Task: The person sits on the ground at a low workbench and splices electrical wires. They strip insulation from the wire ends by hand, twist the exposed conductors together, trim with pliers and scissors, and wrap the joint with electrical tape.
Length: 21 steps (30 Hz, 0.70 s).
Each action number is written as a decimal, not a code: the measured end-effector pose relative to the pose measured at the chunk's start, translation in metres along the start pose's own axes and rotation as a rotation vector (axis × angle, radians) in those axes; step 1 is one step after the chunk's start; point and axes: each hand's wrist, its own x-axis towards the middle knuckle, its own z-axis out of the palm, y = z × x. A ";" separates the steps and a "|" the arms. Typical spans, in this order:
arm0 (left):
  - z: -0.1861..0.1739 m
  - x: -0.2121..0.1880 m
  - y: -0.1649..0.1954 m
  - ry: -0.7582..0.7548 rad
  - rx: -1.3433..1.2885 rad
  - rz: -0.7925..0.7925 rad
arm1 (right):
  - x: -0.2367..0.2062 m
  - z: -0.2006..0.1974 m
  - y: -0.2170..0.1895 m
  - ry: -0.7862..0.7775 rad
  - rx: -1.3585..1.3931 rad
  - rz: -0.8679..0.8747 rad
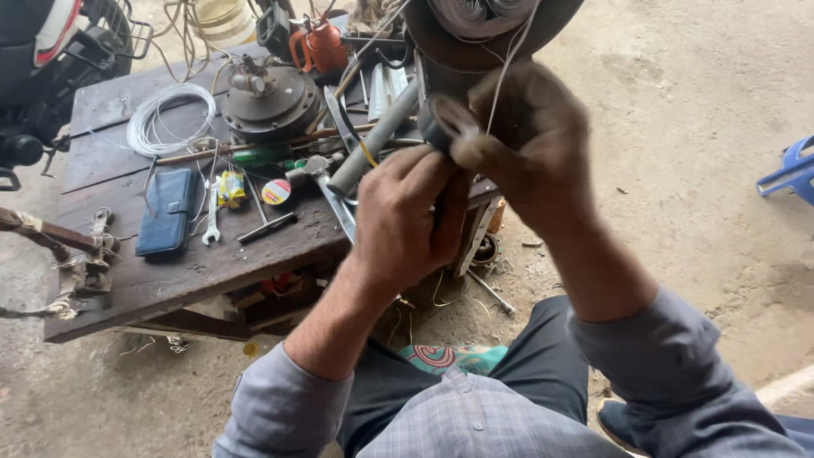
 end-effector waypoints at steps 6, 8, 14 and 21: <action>-0.001 -0.001 0.002 0.042 -0.146 -0.050 | 0.023 -0.007 -0.011 -0.149 -0.020 0.163; -0.008 0.001 -0.004 -0.006 -0.235 -0.135 | 0.027 -0.026 -0.019 -0.395 -0.005 0.174; 0.000 0.001 -0.007 0.075 -0.049 -0.024 | 0.000 -0.036 -0.019 -0.060 0.266 0.460; -0.004 -0.005 -0.002 0.005 0.095 0.031 | -0.010 -0.020 -0.014 -0.188 0.258 0.124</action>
